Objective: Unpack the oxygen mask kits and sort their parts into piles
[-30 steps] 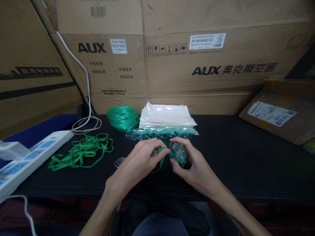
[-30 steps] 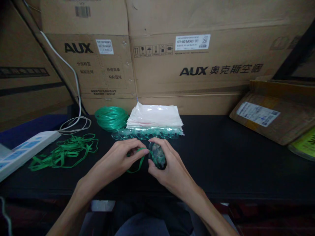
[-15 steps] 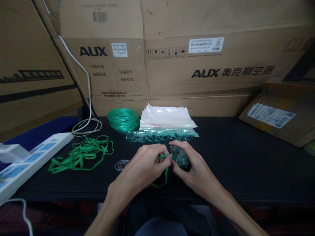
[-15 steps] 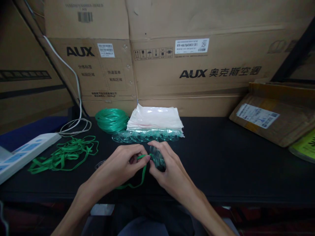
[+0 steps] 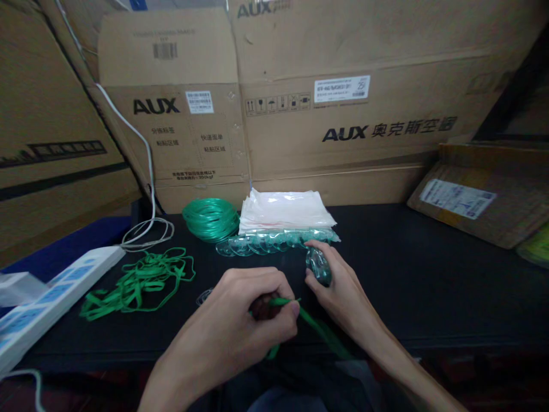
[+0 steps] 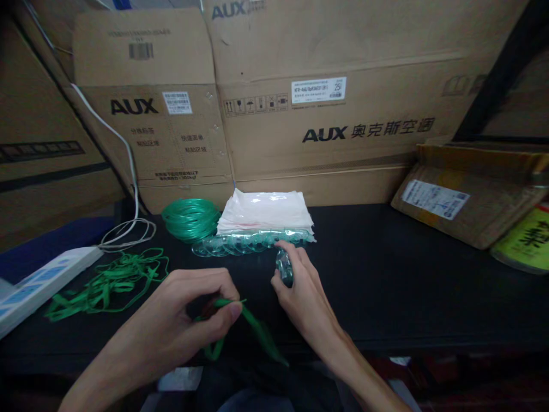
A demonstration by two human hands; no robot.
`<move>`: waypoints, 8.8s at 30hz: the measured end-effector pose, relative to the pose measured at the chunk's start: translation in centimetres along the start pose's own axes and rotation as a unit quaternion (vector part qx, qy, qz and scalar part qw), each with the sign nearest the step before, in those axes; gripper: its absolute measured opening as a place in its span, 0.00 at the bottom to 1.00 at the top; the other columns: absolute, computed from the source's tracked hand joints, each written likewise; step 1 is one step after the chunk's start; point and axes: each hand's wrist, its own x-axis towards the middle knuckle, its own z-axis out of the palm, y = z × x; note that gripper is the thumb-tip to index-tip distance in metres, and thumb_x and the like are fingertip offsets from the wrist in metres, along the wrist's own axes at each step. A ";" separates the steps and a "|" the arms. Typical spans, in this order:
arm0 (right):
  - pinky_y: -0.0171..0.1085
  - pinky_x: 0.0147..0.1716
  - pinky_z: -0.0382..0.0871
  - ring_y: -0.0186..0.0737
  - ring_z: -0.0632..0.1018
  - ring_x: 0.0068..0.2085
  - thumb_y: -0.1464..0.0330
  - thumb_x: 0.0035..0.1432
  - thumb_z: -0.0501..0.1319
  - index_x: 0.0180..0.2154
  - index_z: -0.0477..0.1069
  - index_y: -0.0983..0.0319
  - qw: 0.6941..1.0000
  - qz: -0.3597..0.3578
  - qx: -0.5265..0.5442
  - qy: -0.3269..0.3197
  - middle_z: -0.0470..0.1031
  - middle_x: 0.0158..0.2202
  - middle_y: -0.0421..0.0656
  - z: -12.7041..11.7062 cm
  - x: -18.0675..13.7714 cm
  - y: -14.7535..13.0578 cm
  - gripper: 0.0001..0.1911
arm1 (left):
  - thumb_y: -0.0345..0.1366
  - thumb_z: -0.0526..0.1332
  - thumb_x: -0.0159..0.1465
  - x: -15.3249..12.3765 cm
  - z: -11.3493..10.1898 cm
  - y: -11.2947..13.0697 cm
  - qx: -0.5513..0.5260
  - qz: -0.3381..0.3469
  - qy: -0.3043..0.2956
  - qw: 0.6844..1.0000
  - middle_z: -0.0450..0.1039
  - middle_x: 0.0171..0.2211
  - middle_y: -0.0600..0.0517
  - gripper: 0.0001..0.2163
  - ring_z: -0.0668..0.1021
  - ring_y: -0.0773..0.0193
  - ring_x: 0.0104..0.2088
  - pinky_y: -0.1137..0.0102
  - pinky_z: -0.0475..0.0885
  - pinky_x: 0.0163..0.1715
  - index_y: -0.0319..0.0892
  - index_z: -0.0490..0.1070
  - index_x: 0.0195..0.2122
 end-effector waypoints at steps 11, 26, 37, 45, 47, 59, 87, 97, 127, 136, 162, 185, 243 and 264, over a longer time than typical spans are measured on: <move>0.45 0.50 0.70 0.48 0.77 0.49 0.69 0.60 0.57 0.57 0.66 0.57 0.999 -0.015 0.025 -0.028 0.74 0.49 0.46 0.3 -0.2 0.1 0.23 | 0.48 0.64 0.63 -2.6 -5.9 -2.6 0.085 -0.170 0.423 0.886 0.75 0.27 0.57 0.13 0.76 0.64 0.29 0.74 0.68 0.29 0.44 0.77 0.33; 0.45 0.56 0.67 0.47 0.76 0.54 0.69 0.60 0.57 0.59 0.66 0.56 0.998 -0.028 0.031 -0.045 0.73 0.54 0.47 0.3 -0.1 0.2 0.25 | 0.59 0.54 0.63 -8.0 -12.0 -15.0 0.336 -0.434 0.226 0.805 0.78 0.25 0.47 0.24 0.82 0.36 0.38 0.59 0.72 0.32 0.42 0.75 0.36; 0.42 0.44 0.72 0.47 0.80 0.43 0.64 0.56 0.64 0.54 0.63 0.61 0.997 0.028 0.058 -0.049 0.78 0.43 0.46 -0.3 -0.5 -0.8 0.24 | 0.62 0.56 0.61 -0.5 -5.0 -6.2 0.122 -0.242 0.237 0.933 0.81 0.41 0.49 0.27 0.80 0.51 0.39 0.64 0.71 0.40 0.46 0.79 0.44; 0.44 0.51 0.71 0.46 0.75 0.51 0.78 0.56 0.64 0.51 0.68 0.59 0.992 -0.110 0.026 -0.059 0.76 0.50 0.46 -0.5 -0.5 -0.1 0.22 | 0.55 0.56 0.67 3.2 4.9 -4.2 -0.123 -0.155 0.049 0.979 0.75 0.23 0.53 0.23 0.76 0.62 0.27 0.73 0.67 0.28 0.41 0.80 0.30; 0.48 0.52 0.70 0.48 0.74 0.52 0.80 0.55 0.64 0.51 0.70 0.58 0.990 -0.125 -0.007 -0.071 0.75 0.52 0.47 -0.4 -0.4 0.1 0.23 | 0.55 0.57 0.67 3.4 5.5 -4.7 -0.144 -0.162 0.067 0.974 0.74 0.22 0.53 0.24 0.75 0.63 0.26 0.73 0.68 0.28 0.40 0.78 0.27; 0.43 0.56 0.69 0.44 0.76 0.54 0.67 0.65 0.64 0.51 0.75 0.59 0.994 -0.055 0.096 0.007 0.77 0.52 0.47 -1.1 -0.1 -0.7 0.13 | 0.47 0.59 0.67 4.1 4.6 -5.5 -0.203 -0.146 0.063 0.966 0.81 0.37 0.51 0.16 0.78 0.57 0.42 0.69 0.71 0.45 0.41 0.81 0.37; 0.35 0.44 0.71 0.41 0.80 0.43 0.70 0.61 0.62 0.40 0.78 0.60 0.979 0.013 0.188 -0.079 0.81 0.37 0.40 -1.7 0.1 -0.9 0.06 | 0.43 0.61 0.67 3.6 4.1 -6.1 -0.149 -0.075 0.027 0.986 0.77 0.29 0.53 0.12 0.76 0.65 0.27 0.74 0.70 0.28 0.43 0.79 0.44; 0.33 0.39 0.70 0.39 0.78 0.38 0.67 0.64 0.61 0.36 0.75 0.60 0.981 0.016 0.183 -0.069 0.79 0.34 0.39 -1.7 0.1 -1.1 0.06 | 0.42 0.63 0.65 3.9 5.2 -5.8 -0.140 -0.089 0.061 0.984 0.75 0.24 0.55 0.10 0.76 0.66 0.23 0.74 0.71 0.24 0.43 0.78 0.40; 0.36 0.42 0.68 0.41 0.77 0.41 0.65 0.66 0.60 0.41 0.78 0.61 0.954 0.019 0.268 -0.135 0.78 0.36 0.41 -1.7 0.0 -0.5 0.09 | 0.34 0.62 0.69 3.8 4.4 -6.2 -0.034 0.084 0.089 0.992 0.76 0.40 0.55 0.05 0.77 0.67 0.39 0.74 0.71 0.42 0.47 0.75 0.45; 0.38 0.42 0.71 0.44 0.79 0.41 0.65 0.63 0.62 0.41 0.79 0.65 0.967 0.057 0.248 -0.019 0.81 0.39 0.45 -1.6 0.2 -0.6 0.12 | 0.33 0.67 0.65 4.0 5.0 -4.7 0.032 0.055 0.161 0.985 0.72 0.29 0.56 0.01 0.73 0.69 0.29 0.76 0.68 0.31 0.43 0.79 0.37; 0.36 0.43 0.73 0.41 0.83 0.41 0.70 0.63 0.58 0.46 0.80 0.65 0.991 0.010 0.120 0.062 0.84 0.44 0.46 -1.6 -0.1 -1.2 0.14 | 0.38 0.64 0.66 3.9 8.2 -3.7 -0.195 -0.088 0.170 0.962 0.68 0.29 0.56 0.06 0.68 0.71 0.26 0.75 0.64 0.25 0.44 0.80 0.37; 0.32 0.25 0.63 0.31 0.70 0.23 0.58 0.67 0.59 0.38 0.65 0.59 0.949 0.081 0.283 -0.110 0.69 0.25 0.33 -1.4 -0.1 -1.5 0.12 | 0.37 0.67 0.65 2.8 3.2 -6.0 0.033 0.109 0.027 0.993 0.76 0.53 0.53 0.17 0.76 0.61 0.54 0.65 0.70 0.56 0.50 0.72 0.55; 0.34 0.27 0.64 0.35 0.69 0.27 0.61 0.63 0.62 0.51 0.72 0.58 0.983 0.019 0.113 -0.144 0.74 0.31 0.38 -0.4 -0.9 -1.2 0.16 | 0.47 0.66 0.63 -7.0 -2.6 -11.5 0.241 -0.021 0.056 0.969 0.72 0.57 0.50 0.23 0.71 0.52 0.60 0.55 0.67 0.61 0.53 0.68 0.58; 0.47 0.48 0.74 0.49 0.78 0.49 0.58 0.58 0.67 0.49 0.71 0.57 0.994 -0.029 0.080 -0.075 0.75 0.50 0.46 -8.8 7.8 7.6 0.19 | 0.40 0.60 0.70 13.0 5.5 -8.2 0.175 0.160 0.058 0.970 0.77 0.49 0.48 0.12 0.75 0.55 0.51 0.61 0.69 0.54 0.42 0.75 0.51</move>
